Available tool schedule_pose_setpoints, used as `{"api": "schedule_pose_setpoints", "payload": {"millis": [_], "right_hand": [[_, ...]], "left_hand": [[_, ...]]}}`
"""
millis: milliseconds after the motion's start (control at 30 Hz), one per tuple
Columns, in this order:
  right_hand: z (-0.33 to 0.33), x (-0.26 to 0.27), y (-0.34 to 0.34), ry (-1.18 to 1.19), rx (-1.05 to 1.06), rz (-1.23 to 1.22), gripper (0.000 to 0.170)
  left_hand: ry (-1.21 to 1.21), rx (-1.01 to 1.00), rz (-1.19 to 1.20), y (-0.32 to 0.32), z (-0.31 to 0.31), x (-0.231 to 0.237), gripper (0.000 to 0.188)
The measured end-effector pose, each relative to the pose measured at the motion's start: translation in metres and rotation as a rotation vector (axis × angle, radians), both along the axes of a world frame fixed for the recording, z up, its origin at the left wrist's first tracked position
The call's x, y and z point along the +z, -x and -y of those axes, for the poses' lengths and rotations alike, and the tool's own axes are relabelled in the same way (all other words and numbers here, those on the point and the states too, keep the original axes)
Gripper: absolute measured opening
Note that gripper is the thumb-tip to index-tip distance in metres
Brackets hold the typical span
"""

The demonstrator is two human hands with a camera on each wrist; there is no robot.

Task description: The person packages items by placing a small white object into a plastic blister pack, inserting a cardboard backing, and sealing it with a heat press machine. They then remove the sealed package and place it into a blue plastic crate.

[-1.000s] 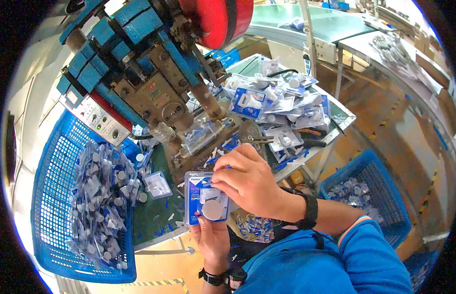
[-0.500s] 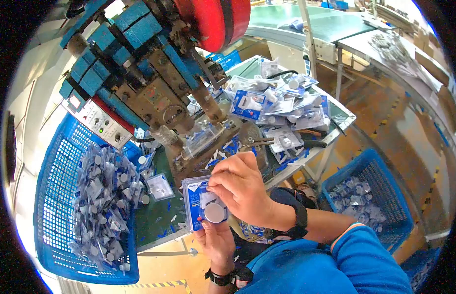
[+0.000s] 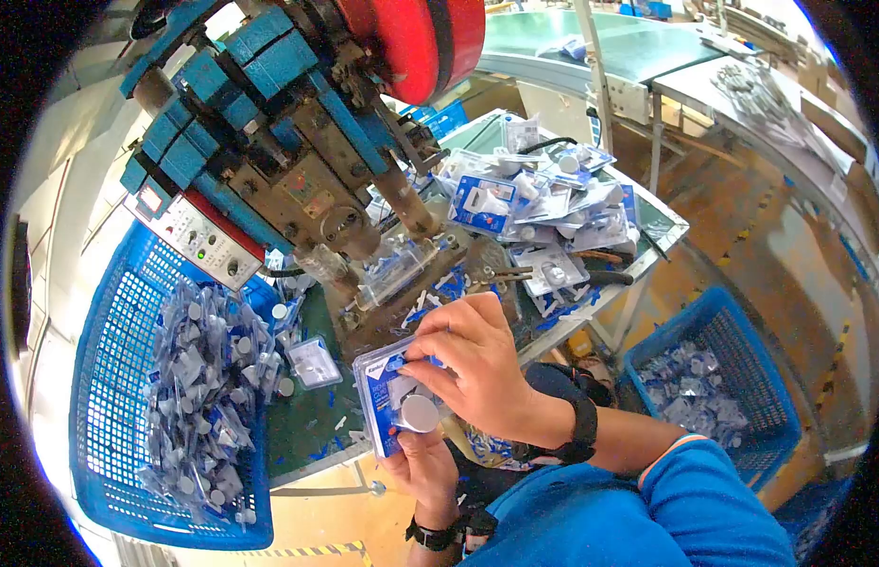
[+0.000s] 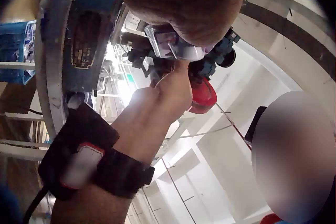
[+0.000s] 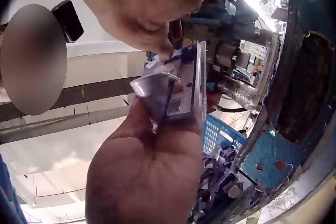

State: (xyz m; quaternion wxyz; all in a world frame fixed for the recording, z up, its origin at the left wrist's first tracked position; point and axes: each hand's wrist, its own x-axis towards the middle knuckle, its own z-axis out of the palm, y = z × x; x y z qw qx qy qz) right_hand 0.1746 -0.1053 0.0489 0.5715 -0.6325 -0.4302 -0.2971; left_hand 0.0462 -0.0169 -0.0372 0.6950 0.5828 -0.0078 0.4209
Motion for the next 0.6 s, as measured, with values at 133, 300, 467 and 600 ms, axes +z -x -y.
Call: {"api": "schedule_pose_setpoints", "payload": {"millis": [133,300,467,600], "right_hand": [[0.001,0.006,0.001,-0.010,-0.051,0.083,0.020],[-0.006,0.000,0.006,0.032,0.020,-0.023,0.020],[-0.010,0.004,0.027,0.000,0.126,-0.047,0.018],[0.025,0.014,0.040,0.200,0.291,0.113,0.015]], "left_hand": [[-0.024,0.042,-0.037,0.000,0.001,0.000,0.027],[-0.085,0.176,-0.114,0.001,-0.001,-0.012,0.027],[0.055,0.130,-0.088,-0.012,0.001,0.000,0.035],[0.457,-0.098,-0.046,-0.003,-0.010,0.009,0.034]]}}
